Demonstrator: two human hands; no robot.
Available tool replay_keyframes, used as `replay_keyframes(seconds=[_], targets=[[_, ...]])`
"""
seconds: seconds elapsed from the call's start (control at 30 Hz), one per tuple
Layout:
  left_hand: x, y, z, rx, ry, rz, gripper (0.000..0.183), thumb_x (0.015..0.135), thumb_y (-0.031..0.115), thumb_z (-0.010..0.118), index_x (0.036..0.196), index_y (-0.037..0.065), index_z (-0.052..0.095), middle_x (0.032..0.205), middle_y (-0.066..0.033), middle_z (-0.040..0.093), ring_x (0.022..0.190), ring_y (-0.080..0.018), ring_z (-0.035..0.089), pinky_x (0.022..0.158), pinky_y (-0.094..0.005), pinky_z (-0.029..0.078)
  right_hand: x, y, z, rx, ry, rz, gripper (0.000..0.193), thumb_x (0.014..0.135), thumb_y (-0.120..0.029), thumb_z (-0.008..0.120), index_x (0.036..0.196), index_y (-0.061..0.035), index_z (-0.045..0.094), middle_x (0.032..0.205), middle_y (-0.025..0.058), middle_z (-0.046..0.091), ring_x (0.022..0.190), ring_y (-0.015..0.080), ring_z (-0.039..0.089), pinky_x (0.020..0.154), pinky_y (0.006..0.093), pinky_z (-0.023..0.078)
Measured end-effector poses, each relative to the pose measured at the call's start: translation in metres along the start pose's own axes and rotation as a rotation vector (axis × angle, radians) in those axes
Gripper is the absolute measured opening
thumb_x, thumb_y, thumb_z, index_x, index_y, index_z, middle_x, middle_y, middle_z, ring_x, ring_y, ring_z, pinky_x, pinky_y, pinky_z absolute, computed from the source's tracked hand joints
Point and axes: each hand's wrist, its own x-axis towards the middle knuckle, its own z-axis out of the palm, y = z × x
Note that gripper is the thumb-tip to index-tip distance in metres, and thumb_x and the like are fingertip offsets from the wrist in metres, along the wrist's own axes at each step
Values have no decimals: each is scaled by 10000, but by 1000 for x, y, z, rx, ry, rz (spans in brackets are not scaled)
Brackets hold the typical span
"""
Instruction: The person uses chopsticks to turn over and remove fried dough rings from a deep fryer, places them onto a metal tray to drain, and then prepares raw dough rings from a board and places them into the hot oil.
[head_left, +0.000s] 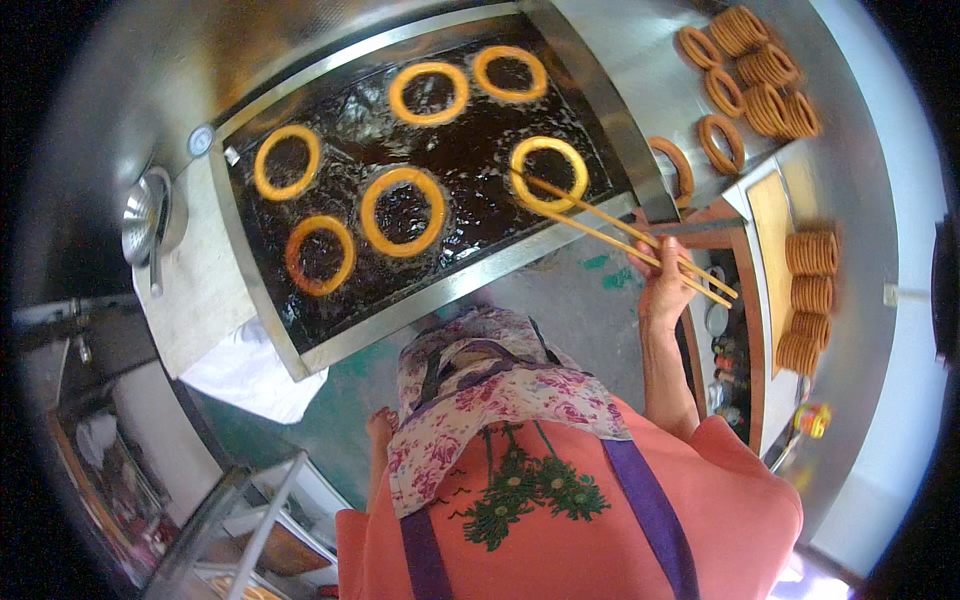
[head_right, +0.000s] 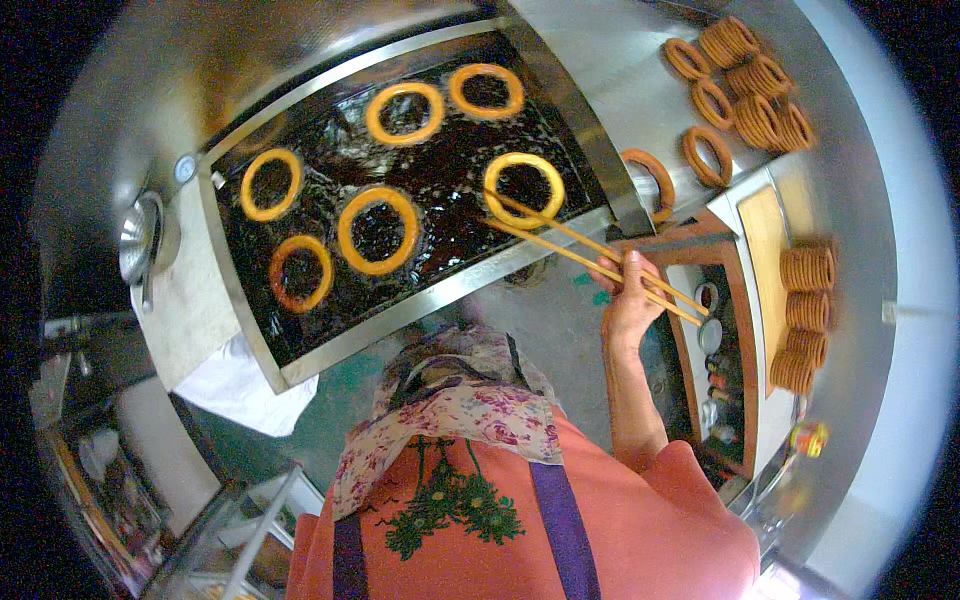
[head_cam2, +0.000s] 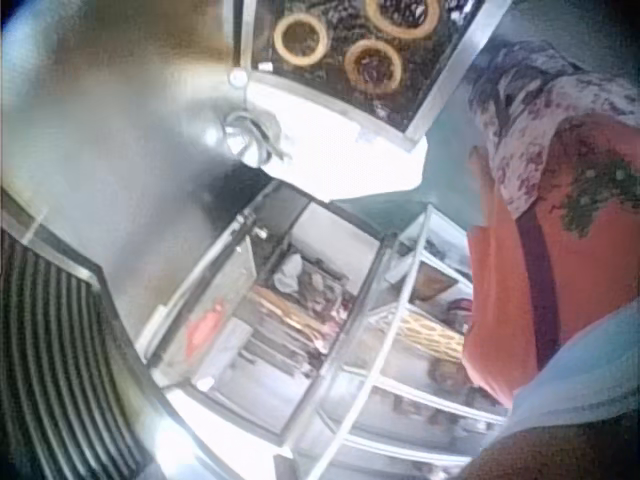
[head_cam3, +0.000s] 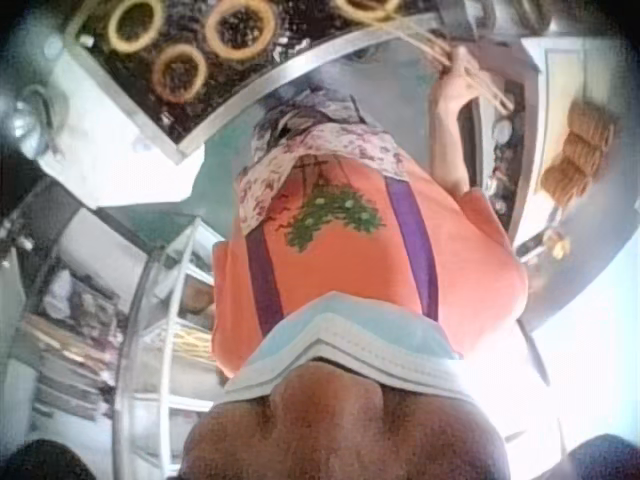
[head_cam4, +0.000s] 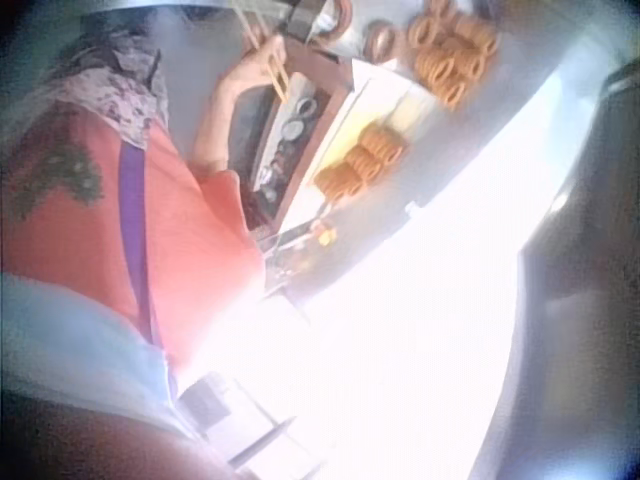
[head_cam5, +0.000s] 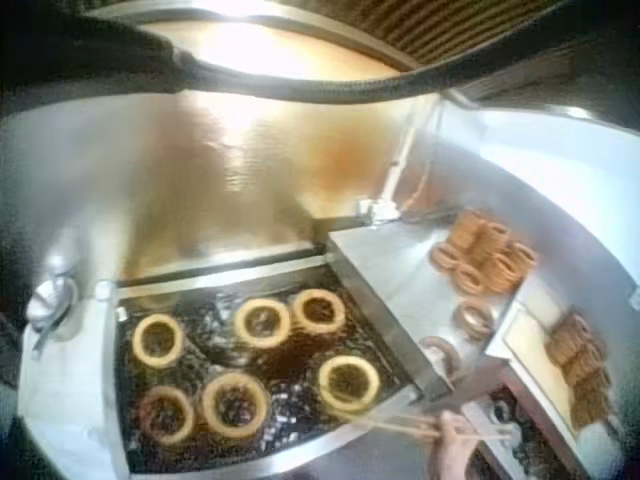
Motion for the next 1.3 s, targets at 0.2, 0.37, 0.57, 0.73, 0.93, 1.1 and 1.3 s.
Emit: replay_keyframes(seconds=[0.2, 0.37, 0.57, 0.73, 0.93, 1.1, 1.3], targets=[[-6, 53, 37, -42, -78, -2, 285, 816, 9, 480, 1096, -22, 521, 724, -139, 555, 472, -157, 448, 376, -277, 330, 51, 50, -42, 39, 267, -33, 224, 843, -142, 624, 934, 45, 539, 851, 167, 623, 707, 235, 654, 568, 337, 581], [-96, 112, 114, 296, 33, 201, 331, 795, 21, 493, 1122, -19, 513, 769, -131, 573, 537, -195, 538, 424, -272, 440, 84, 112, -25, 110, 358, 138, 213, 827, -122, 638, 926, 40, 542, 805, 155, 624, 687, 243, 653, 509, 353, 572], [-124, 123, 120, 402, 55, 220, 324, 804, 43, 477, 1122, -8, 515, 759, -115, 580, 555, -196, 562, 461, -293, 478, 102, 137, -15, 257, 318, 219, 212, 826, -104, 628, 953, 36, 532, 824, 165, 624, 668, 241, 655, 495, 345, 582], [-64, 102, 37, 273, 36, 119, 277, 825, 72, 479, 1091, 10, 520, 738, -96, 574, 557, -194, 567, 464, -313, 489, 105, 168, -26, 424, 335, 350, 194, 841, -149, 623, 953, -8, 551, 827, 124, 626, 706, 217, 652, 538, 369, 587], [-159, 157, 133, 540, 149, 159, 292, 819, 89, 491, 1100, 22, 525, 751, -83, 579, 549, -179, 569, 473, -304, 491, 86, 150, -85, 521, 338, 365, 199, 860, -210, 609, 953, -40, 563, 869, 90, 631, 745, 189, 641, 639, 372, 583], [-112, 145, 118, 529, 37, 138, 319, 796, 51, 471, 1105, 19, 546, 791, -92, 600, 567, -173, 575, 474, -293, 479, 71, 86, -96, 334, 407, 152, 220, 846, -159, 625, 928, 31, 548, 800, 144, 626, 713, 228, 650, 534, 343, 588], [-70, 110, 99, 497, -17, 133, 328, 786, 39, 471, 1098, 11, 570, 808, -100, 621, 580, -164, 571, 467, -277, 446, 63, -29, -78, -139, 277, -149, 201, 861, -120, 591, 917, 70, 560, 811, 171, 624, 692, 234, 660, 528, 302, 579]])
